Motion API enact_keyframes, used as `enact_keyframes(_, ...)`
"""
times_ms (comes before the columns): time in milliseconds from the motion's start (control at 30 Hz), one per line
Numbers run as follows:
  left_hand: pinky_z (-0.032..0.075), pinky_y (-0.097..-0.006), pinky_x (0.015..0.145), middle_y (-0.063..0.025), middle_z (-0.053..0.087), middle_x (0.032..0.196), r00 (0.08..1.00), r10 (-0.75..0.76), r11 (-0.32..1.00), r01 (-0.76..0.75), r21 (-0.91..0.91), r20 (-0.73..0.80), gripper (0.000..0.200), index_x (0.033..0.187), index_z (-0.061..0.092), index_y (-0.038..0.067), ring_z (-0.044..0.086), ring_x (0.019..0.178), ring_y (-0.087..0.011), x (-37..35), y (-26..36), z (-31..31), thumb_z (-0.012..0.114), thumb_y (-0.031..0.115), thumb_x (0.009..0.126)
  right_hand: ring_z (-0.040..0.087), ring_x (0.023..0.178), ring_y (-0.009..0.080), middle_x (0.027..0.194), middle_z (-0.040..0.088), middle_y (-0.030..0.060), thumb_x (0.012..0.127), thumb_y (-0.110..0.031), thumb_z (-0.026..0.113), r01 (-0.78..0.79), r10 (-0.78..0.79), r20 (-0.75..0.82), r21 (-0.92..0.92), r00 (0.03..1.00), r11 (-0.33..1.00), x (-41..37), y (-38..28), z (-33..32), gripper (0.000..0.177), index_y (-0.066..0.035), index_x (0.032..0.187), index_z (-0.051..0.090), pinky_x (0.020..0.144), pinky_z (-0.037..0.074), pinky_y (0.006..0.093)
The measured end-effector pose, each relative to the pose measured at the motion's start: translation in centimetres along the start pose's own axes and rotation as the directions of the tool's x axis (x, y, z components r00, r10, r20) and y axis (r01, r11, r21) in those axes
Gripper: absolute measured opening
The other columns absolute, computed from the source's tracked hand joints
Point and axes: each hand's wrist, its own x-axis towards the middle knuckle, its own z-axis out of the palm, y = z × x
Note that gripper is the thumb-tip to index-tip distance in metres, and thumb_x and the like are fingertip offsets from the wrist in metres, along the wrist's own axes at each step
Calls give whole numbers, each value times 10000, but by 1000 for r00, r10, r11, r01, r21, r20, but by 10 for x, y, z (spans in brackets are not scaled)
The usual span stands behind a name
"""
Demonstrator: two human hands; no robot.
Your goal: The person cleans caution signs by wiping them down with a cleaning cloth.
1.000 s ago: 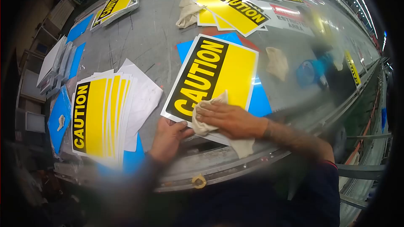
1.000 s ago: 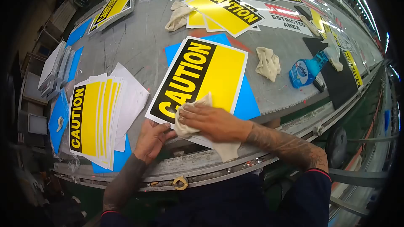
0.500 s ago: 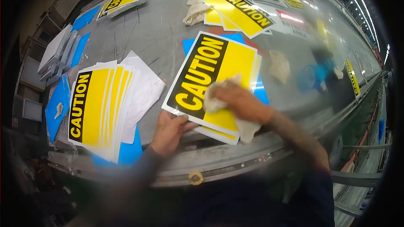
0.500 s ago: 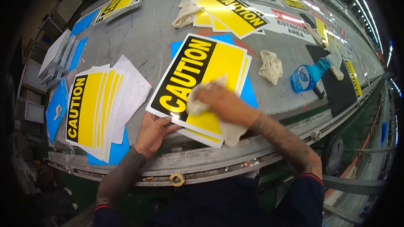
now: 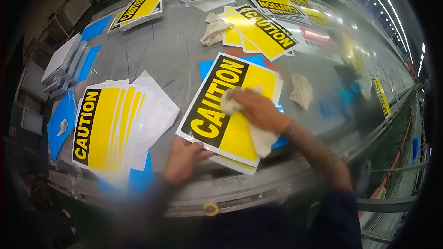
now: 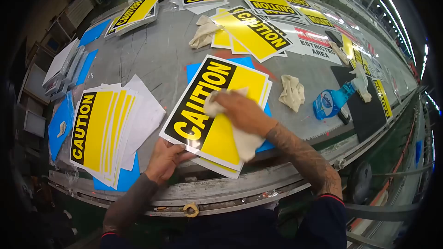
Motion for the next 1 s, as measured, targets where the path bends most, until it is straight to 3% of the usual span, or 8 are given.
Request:
enact_keyframes(100, 662, -440, 1022, -196, 616, 1428, 1000, -8, 1000, 8, -9, -2, 547, 1486, 445, -45, 695, 1261, -337, -2, 7, 3, 518, -132, 951, 484, 1494, 382, 1562, 551, 178, 1039, -199, 605, 314, -327, 41, -418, 944, 853, 12, -6, 27, 485, -68, 1504, 562, 1279, 334, 535)
enact_keyframes(133, 664, -438, 1018, -198, 615, 1428, 1000, -19, 1000, 20, 2, -6, 551, 1486, 444, -46, 694, 1264, -339, -3, 8, 1, 522, -131, 948, 481, 1493, 398, 1625, 494, 158, 1045, -215, 608, 367, -364, 50, -185, 930, 912, 11, -22, 43, 473, -65, 1493, 579, 1262, 348, 579)
enact_keyframes(233, 683, -416, 970, -201, 623, 1417, 999, -34, 999, 34, 7, -29, 564, 1489, 438, -55, 707, 1242, -335, -1, 7, -2, 540, -129, 940, 567, 1414, 367, 1549, 591, 126, 1031, -188, 606, 300, -302, 42, 53, 952, 952, 31, -13, 33, 422, -99, 1443, 603, 1203, 436, 516)
enact_keyframes(333, 693, -395, 931, -203, 640, 1396, 998, -47, 999, 47, 1, -43, 565, 1484, 456, -53, 728, 1197, -323, 0, 8, 0, 540, -138, 932, 565, 1423, 369, 1531, 621, 150, 1068, -158, 552, -24, 9, -158, -95, 987, 995, 88, 53, 13, 391, -68, 1445, 607, 1199, 442, 487)
enact_keyframes(567, 653, -489, 1035, -189, 618, 1446, 998, -63, 997, 64, -40, 13, 583, 1527, 389, -37, 676, 1302, -333, 4, 7, -4, 539, -129, 971, 648, 1321, 369, 1431, 667, 168, 1010, -163, 624, 153, -152, 25, -60, 988, 986, 72, 14, 23, 399, -96, 1403, 630, 1090, 539, 485)
enact_keyframes(633, 656, -487, 1032, -193, 612, 1456, 996, -93, 995, 92, -40, -15, 594, 1536, 373, -33, 676, 1305, -333, 2, 11, 3, 546, -127, 975, 645, 1324, 369, 1424, 673, 186, 1010, -125, 602, -75, 59, -114, -146, 992, 986, 97, 49, 4, 401, -56, 1404, 634, 1091, 539, 487)
enact_keyframes(700, 657, -489, 1030, -196, 610, 1458, 995, -96, 995, 96, -31, -5, 595, 1537, 366, -35, 677, 1304, -335, 3, 7, -3, 547, -127, 977, 645, 1329, 361, 1430, 672, 194, 1006, -117, 606, 16, -83, -279, -235, 957, 972, 97, 64, 30, 394, -40, 1390, 642, 1091, 541, 486)
enact_keyframes(1000, 672, -462, 1001, -200, 618, 1439, 994, -108, 993, 107, -50, -21, 535, 1496, 388, -44, 700, 1263, -338, 2, 3, -4, 537, -125, 988, 635, 1300, 418, 1346, 710, 200, 983, -96, 647, -4, -80, -268, -299, 960, 954, 77, 15, 47, 338, -31, 1315, 652, 1190, 456, 522)
